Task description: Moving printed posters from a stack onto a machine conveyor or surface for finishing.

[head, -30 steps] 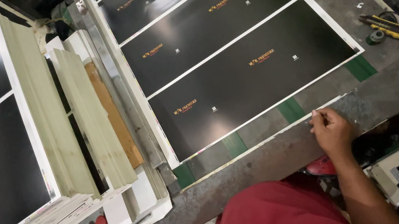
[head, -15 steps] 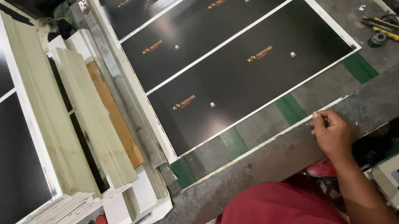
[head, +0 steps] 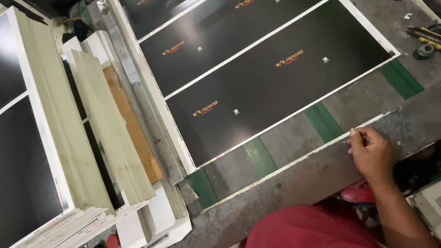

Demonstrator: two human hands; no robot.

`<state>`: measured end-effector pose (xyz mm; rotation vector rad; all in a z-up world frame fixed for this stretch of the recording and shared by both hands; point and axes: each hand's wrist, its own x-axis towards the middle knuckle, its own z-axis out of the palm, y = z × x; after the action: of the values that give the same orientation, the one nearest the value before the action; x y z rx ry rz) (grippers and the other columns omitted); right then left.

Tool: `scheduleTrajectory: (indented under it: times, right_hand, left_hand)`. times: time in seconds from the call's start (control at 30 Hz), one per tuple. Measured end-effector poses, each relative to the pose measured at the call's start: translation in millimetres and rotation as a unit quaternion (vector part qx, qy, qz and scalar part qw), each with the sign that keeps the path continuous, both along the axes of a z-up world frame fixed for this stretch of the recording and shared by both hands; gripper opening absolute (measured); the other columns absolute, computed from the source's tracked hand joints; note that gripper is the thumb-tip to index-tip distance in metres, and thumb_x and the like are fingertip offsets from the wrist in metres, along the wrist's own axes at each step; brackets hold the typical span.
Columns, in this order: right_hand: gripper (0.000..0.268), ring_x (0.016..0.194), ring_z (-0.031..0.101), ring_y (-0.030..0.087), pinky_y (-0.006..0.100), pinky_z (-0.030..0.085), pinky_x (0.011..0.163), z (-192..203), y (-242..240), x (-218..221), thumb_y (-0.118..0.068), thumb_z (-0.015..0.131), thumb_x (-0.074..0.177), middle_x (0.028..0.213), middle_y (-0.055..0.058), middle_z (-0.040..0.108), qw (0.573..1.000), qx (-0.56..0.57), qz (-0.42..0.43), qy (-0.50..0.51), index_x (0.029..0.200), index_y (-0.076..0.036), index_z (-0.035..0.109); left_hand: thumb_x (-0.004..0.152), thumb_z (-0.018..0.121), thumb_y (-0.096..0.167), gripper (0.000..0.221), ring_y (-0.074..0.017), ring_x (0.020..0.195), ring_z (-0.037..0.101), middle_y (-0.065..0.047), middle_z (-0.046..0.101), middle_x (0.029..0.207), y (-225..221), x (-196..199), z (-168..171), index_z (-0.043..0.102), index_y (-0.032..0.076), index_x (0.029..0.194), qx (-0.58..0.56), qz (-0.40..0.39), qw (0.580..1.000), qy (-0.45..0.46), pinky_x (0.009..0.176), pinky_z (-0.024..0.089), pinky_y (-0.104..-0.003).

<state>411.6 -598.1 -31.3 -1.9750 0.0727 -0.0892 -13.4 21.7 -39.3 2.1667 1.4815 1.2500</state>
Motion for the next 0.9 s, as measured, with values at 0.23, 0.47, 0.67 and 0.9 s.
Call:
scheduleTrajectory:
  times: [0.23, 0.47, 0.67, 0.9]
  right_hand:
    - [0.02, 0.063, 0.068, 0.015, 0.031, 0.053, 0.061, 7, 2, -1, -0.019, 0.065, 0.105, 0.08, 0.01, 0.073, 1.0, -0.017, -0.003, 0.004, 0.1, 0.001, 0.069]
    - [0.021, 0.065, 0.069, 0.016, 0.031, 0.053, 0.062, 14, 3, -2, -0.019, 0.065, 0.105, 0.081, 0.01, 0.073, 1.0, -0.009, -0.002, 0.012, 0.101, 0.001, 0.068]
    - [0.022, 0.064, 0.068, 0.016, 0.031, 0.053, 0.062, -1, 0, 1, -0.021, 0.065, 0.105, 0.08, 0.009, 0.073, 1.0, -0.014, -0.007, 0.015, 0.102, 0.0, 0.069]
    - [0.021, 0.062, 0.068, 0.015, 0.031, 0.053, 0.06, 4, 2, 0, -0.021, 0.065, 0.104, 0.079, 0.008, 0.073, 1.0, -0.007, -0.013, 0.013, 0.102, 0.0, 0.069]
  left_hand:
    - [0.105, 0.078, 0.02, 0.026, -0.0392, 0.108, 0.068, -0.023, 0.069, 0.122, -4, -3, 6, 0.075, -0.003, 0.116, 0.037, 0.014, 0.995, 0.088, 0.094, 0.054, -0.046]
    - [0.104, 0.077, 0.018, 0.023, -0.0401, 0.105, 0.068, -0.023, 0.069, 0.118, -8, 1, 9, 0.076, -0.003, 0.116, 0.039, 0.012, 0.996, 0.082, 0.092, 0.054, -0.046]
    - [0.11, 0.077, 0.017, 0.023, -0.0387, 0.096, 0.069, -0.023, 0.07, 0.103, 9, -4, 5, 0.073, -0.006, 0.109, 0.117, -0.043, 0.987, 0.1, 0.087, 0.056, -0.044]
    - [0.112, 0.07, 0.011, 0.026, -0.0352, 0.083, 0.072, -0.027, 0.07, 0.091, 46, -20, -28, 0.065, -0.013, 0.105, 0.142, -0.176, 0.974, 0.016, 0.075, 0.057, -0.039]
